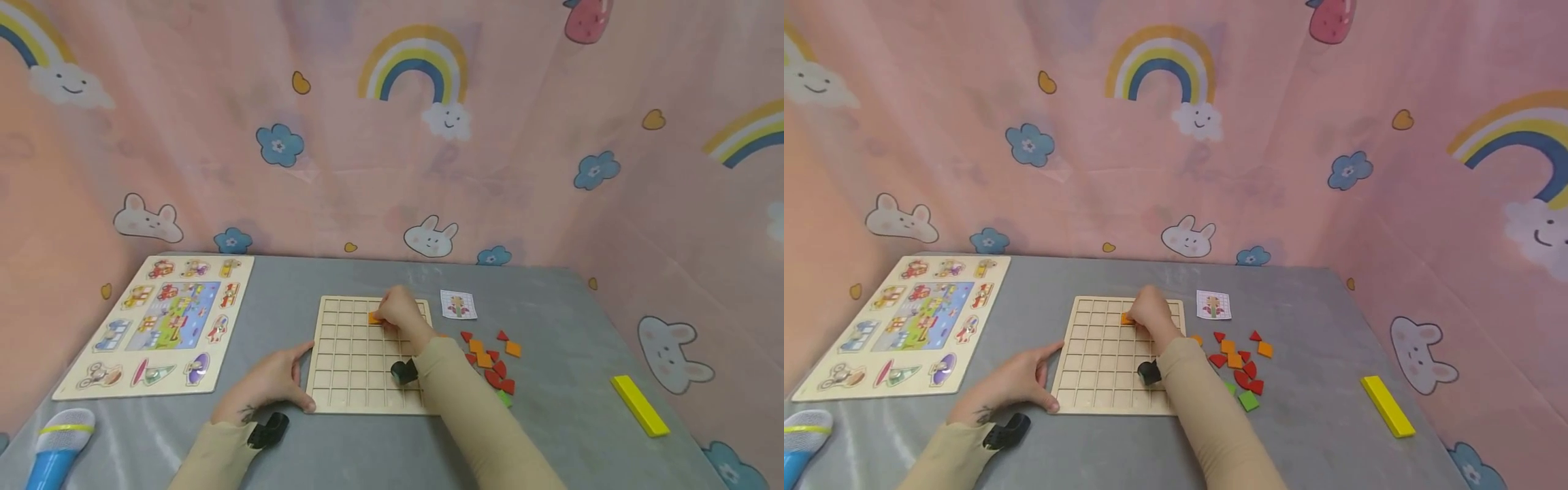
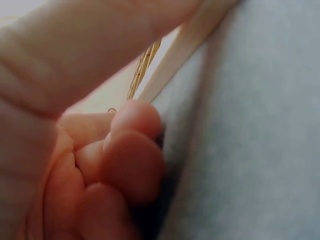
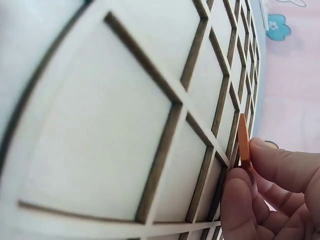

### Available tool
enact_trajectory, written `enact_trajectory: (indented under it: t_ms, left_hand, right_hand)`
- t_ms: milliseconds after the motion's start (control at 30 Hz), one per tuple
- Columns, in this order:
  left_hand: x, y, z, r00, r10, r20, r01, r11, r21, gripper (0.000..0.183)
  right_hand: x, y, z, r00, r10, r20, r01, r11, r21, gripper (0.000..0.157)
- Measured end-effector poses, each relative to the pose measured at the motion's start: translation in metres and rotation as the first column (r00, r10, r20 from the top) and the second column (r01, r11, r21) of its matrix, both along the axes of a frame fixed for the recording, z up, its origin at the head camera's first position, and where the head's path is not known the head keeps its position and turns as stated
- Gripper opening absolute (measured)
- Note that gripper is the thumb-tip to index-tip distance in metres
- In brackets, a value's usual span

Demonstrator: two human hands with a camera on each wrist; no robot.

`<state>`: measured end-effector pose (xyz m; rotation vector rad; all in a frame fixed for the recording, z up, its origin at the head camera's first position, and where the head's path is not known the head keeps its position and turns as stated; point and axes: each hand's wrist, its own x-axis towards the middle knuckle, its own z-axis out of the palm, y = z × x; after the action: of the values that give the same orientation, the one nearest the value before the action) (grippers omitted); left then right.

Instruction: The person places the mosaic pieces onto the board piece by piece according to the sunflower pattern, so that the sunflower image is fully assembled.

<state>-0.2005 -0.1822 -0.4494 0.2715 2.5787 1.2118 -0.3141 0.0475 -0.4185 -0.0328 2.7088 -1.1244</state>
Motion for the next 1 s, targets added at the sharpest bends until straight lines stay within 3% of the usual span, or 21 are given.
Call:
enact_trajectory:
  t_ms: [200,300,433,533,633,733,867,1000]
  left_hand:
    - [0.001,0.001,-0.001,1.000,0.016,0.000,-0.016,1.000,-0.004,0.114]
    - [0.001,0.002,-0.001,1.000,0.017,0.002,-0.017,1.000,0.003,0.115]
    - [0.001,0.003,-0.003,1.000,0.020,-0.001,-0.020,1.000,0.006,0.115]
    - [0.000,0.004,-0.003,1.000,0.020,-0.008,-0.020,1.000,-0.004,0.115]
    - [0.000,0.004,-0.001,1.000,0.022,-0.011,-0.022,1.000,-0.017,0.115]
    - [0.000,0.003,0.000,1.000,0.026,-0.004,-0.026,1.000,-0.015,0.115]
    - [0.000,0.000,0.001,1.000,0.021,-0.012,-0.021,1.000,-0.019,0.115]
    - [0.000,-0.001,0.001,1.000,0.012,-0.022,-0.012,1.000,-0.027,0.115]
  right_hand:
    - [-0.002,-0.003,0.000,1.000,0.007,0.006,-0.008,0.996,0.088,0.011]
    - [-0.001,0.005,0.009,1.000,0.024,0.007,-0.024,0.993,0.112,0.008]
    - [-0.001,0.041,0.033,1.000,0.010,-0.013,-0.007,0.976,0.219,0.016]
    - [-0.004,0.085,0.039,0.998,-0.026,-0.053,0.042,0.947,0.318,0.017]
    - [-0.001,0.132,0.033,0.993,-0.070,-0.094,0.102,0.907,0.409,0.019]
    - [0.009,0.165,0.025,0.991,-0.127,-0.049,0.134,0.864,0.485,0.015]
    - [0.019,0.184,0.016,0.986,-0.162,0.033,0.121,0.843,0.524,0.010]
    - [0.022,0.188,0.010,0.982,-0.187,0.025,0.144,0.831,0.538,0.011]
